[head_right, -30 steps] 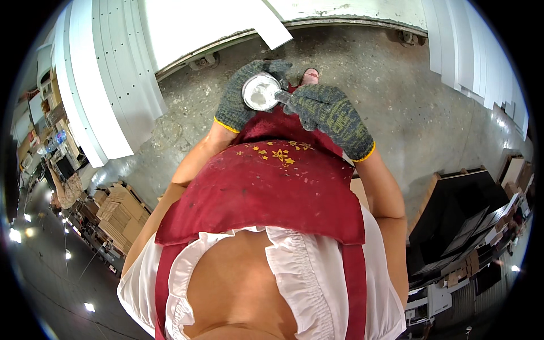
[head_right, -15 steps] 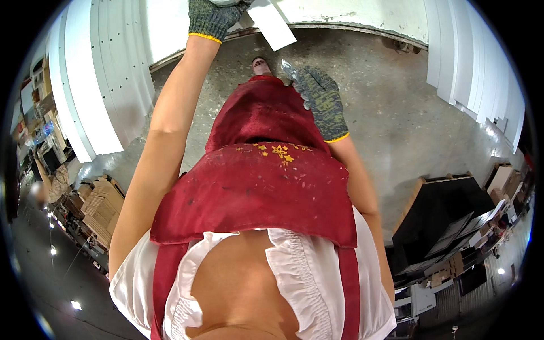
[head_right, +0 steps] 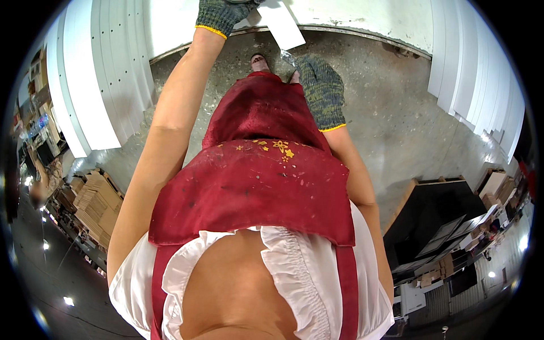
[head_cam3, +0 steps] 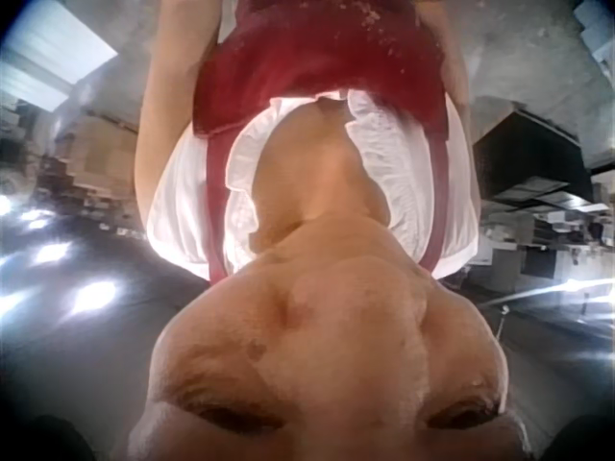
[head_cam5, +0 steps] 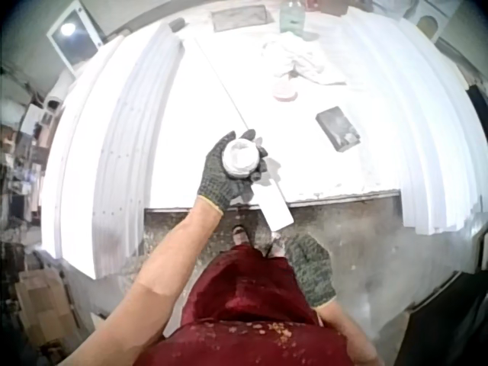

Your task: The person picks up a white wood plank and applies a substance from a small container to the edge. They then sand the edges and surface of the plank with a sanding block and wipe it down with a cloth.

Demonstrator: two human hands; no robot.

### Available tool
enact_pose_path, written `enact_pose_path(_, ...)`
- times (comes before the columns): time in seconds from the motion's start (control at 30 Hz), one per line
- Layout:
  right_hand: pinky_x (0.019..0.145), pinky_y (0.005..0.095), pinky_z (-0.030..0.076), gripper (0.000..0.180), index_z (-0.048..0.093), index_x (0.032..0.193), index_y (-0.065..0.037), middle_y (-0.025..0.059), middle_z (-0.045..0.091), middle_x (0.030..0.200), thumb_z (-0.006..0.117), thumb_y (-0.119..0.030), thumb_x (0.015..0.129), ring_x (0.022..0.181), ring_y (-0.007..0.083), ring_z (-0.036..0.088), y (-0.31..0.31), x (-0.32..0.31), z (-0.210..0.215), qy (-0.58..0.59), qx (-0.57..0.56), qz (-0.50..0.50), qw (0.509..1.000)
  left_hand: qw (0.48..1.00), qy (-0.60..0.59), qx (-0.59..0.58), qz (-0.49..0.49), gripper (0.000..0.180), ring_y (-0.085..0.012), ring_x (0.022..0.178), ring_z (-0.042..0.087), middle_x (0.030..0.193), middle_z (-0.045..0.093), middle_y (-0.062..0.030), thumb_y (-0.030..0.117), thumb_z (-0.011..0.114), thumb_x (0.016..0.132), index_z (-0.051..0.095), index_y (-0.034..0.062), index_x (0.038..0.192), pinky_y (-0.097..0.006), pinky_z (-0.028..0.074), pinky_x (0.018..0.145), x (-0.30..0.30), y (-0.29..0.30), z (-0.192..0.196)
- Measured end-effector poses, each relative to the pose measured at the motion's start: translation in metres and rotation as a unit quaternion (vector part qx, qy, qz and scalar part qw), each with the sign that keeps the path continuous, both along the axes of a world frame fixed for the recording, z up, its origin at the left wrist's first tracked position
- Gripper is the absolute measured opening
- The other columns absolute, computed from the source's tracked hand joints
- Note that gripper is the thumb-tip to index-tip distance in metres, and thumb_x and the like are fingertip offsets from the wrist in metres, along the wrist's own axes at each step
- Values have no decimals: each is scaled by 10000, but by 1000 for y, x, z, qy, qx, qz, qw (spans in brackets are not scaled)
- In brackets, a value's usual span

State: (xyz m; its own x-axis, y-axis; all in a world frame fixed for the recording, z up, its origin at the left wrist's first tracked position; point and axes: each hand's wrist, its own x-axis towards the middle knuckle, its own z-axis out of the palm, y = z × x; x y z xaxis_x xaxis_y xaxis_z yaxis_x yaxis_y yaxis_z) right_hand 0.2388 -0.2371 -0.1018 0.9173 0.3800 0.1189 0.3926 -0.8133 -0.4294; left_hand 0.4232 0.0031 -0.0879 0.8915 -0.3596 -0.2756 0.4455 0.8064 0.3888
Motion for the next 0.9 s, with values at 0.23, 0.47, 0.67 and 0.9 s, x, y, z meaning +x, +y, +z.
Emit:
enact_pose_path(0.23, 888, 430, 517, 364, 631, 1162, -107, 117, 650, 1161, 656, -77, 800, 1051, 324, 627, -3, 1, 0, -3, -42, 15, 999, 1000, 7, 8, 7, 490, -352, 667, 675, 889, 683, -224, 416, 418, 986, 513, 66, 1316, -425, 546, 523, -2, 1, 1)
enact_pose_path(0.47, 875, 420, 519, 309, 639, 1150, -110, 111, 647, 1180, 631, -88, 842, 1051, 306, 632, -4, 0, 4, 7, -38, 6, 999, 1000, -3, 9, 14, 483, -338, 654, 672, 877, 682, -222, 414, 421, 989, 517, 55, 1298, -409, 541, 510, -2, -4, 2)
enact_pose_path(0.67, 854, 431, 516, 232, 652, 1112, -93, 123, 661, 1107, 580, -105, 892, 1005, 314, 637, 0, 3, 4, 19, -33, -1, 999, 1000, -9, 11, 9, 490, -333, 654, 670, 876, 682, -221, 416, 415, 990, 512, 50, 1301, -406, 542, 511, -2, -2, 2)
enact_pose_path(0.9, 833, 429, 522, 232, 656, 1088, -89, 123, 661, 1089, 601, -71, 864, 979, 319, 638, 0, 13, 7, 29, -10, 2, 1000, 1000, -11, 1, 3, 491, -340, 654, 669, 885, 681, -228, 422, 406, 993, 511, 56, 1304, -419, 544, 518, 0, -2, -1)
